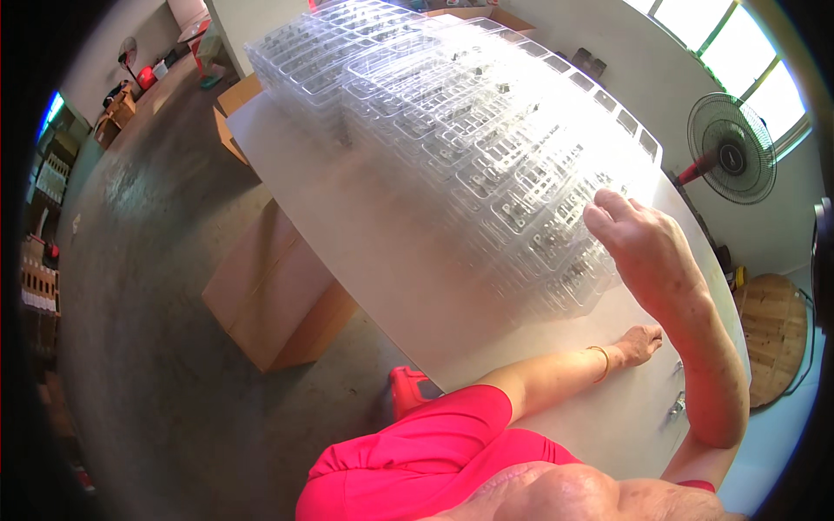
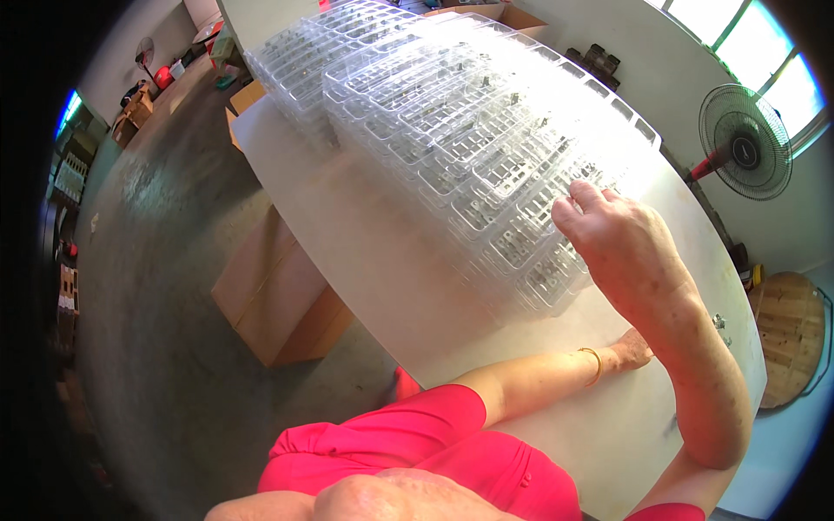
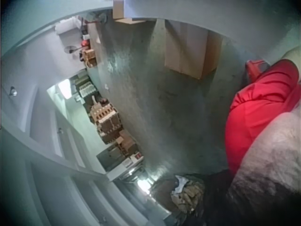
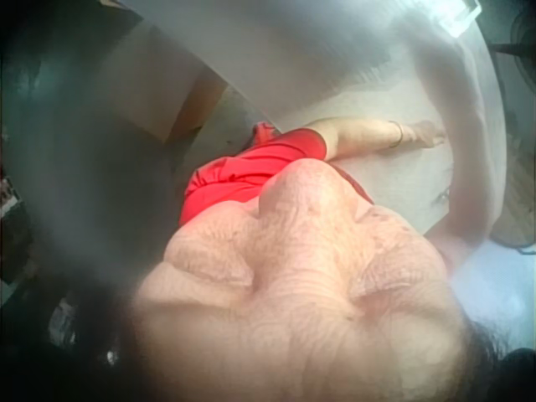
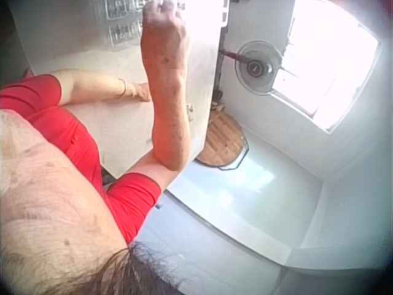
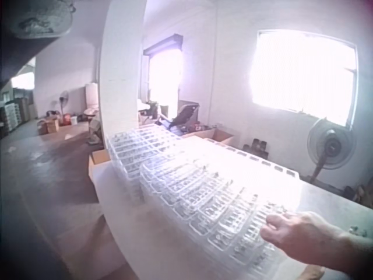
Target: Assembling metal clips and placing them into a plastic organizer tray.
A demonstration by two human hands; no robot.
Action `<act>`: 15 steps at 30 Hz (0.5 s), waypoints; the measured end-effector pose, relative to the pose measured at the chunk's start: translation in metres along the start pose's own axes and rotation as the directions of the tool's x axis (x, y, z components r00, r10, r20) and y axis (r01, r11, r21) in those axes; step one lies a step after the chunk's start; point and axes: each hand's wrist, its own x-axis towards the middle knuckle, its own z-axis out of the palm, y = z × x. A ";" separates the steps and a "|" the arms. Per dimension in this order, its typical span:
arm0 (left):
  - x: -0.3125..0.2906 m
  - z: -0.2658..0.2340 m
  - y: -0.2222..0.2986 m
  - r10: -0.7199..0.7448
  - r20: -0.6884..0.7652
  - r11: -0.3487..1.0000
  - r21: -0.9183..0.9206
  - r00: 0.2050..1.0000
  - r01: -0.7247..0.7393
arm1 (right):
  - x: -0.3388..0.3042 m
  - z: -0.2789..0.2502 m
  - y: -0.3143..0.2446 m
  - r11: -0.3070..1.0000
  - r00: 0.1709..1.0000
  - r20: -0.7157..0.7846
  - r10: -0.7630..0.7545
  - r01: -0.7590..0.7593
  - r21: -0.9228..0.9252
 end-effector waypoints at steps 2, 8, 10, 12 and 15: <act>0.000 -0.003 0.002 -0.017 0.016 1.000 0.014 1.000 0.017 | 0.001 -0.002 -0.001 1.000 1.000 0.018 -0.008 0.008 -0.002; -0.003 -0.013 0.016 -0.031 0.002 0.999 -0.011 1.000 0.031 | -0.001 -0.007 -0.004 1.000 0.999 0.048 -0.015 0.016 -0.024; -0.004 -0.013 0.021 -0.045 0.006 0.999 -0.021 0.999 0.045 | -0.001 -0.005 -0.003 1.000 0.999 0.051 -0.001 0.003 -0.026; -0.004 -0.015 0.022 -0.048 0.011 0.998 -0.044 0.999 0.048 | -0.001 -0.004 -0.003 1.000 0.999 0.048 0.004 -0.003 -0.023; -0.004 -0.018 0.023 -0.060 0.015 0.997 -0.051 0.998 0.061 | 0.000 -0.005 -0.003 1.000 0.998 0.061 -0.005 0.005 -0.006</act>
